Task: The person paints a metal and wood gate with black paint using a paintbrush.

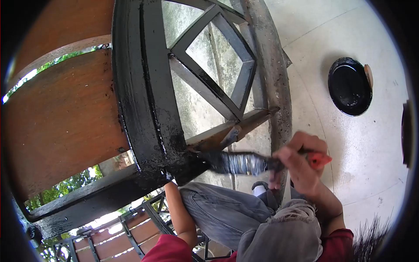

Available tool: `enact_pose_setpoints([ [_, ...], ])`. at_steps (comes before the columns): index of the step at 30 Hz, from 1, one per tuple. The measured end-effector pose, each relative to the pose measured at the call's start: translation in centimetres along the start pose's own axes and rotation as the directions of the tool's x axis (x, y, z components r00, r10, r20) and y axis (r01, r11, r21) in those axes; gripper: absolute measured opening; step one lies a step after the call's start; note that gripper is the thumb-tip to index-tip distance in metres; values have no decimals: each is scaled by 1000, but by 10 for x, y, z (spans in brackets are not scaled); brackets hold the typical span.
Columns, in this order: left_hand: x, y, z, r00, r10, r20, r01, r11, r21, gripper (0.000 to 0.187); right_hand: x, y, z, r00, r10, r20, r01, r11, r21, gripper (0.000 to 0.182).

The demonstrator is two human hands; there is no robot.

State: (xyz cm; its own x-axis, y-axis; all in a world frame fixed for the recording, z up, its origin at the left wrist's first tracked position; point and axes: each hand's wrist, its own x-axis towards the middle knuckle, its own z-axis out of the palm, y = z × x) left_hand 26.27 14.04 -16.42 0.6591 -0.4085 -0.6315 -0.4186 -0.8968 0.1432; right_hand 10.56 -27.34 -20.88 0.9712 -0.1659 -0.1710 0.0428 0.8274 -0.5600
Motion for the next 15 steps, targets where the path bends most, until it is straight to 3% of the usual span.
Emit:
enact_pose_setpoints([
  [1,1,1,3,1000,14,3,-14,1000,1,37,0,-1,4,993,29,-112,-11,988,154,23],
  [2,3,0,6,1000,29,7,-29,1000,2,37,-1,3,5,992,26,-121,-8,989,150,23],
  [4,4,-1,7,999,50,12,-50,999,6,37,-1,15,4,995,-68,77,73,995,-73,23],
  [7,2,-9,16,998,66,15,-66,998,11,36,-2,4,-4,998,-40,58,44,996,-80,25],
  [8,-4,-21,20,998,26,51,-23,998,-65,33,-3,0,-7,999,-29,17,30,999,-45,26],
  [9,-10,-37,26,996,-7,93,21,989,-144,31,-2,2,-3,997,-14,-72,23,992,125,24],
  [11,-13,-44,29,982,-64,177,115,949,-294,26,0,16,3,997,-74,4,74,997,29,23],
  [12,-15,-47,31,982,-63,175,113,950,-291,26,0,20,5,988,-125,89,131,990,-60,23],
  [14,-15,-20,22,998,-17,55,29,976,-218,31,1,14,2,991,-90,95,92,995,-23,23],
  [15,-20,-44,29,999,-21,50,32,976,-216,31,3,6,-3,998,-16,59,14,999,39,24],
])
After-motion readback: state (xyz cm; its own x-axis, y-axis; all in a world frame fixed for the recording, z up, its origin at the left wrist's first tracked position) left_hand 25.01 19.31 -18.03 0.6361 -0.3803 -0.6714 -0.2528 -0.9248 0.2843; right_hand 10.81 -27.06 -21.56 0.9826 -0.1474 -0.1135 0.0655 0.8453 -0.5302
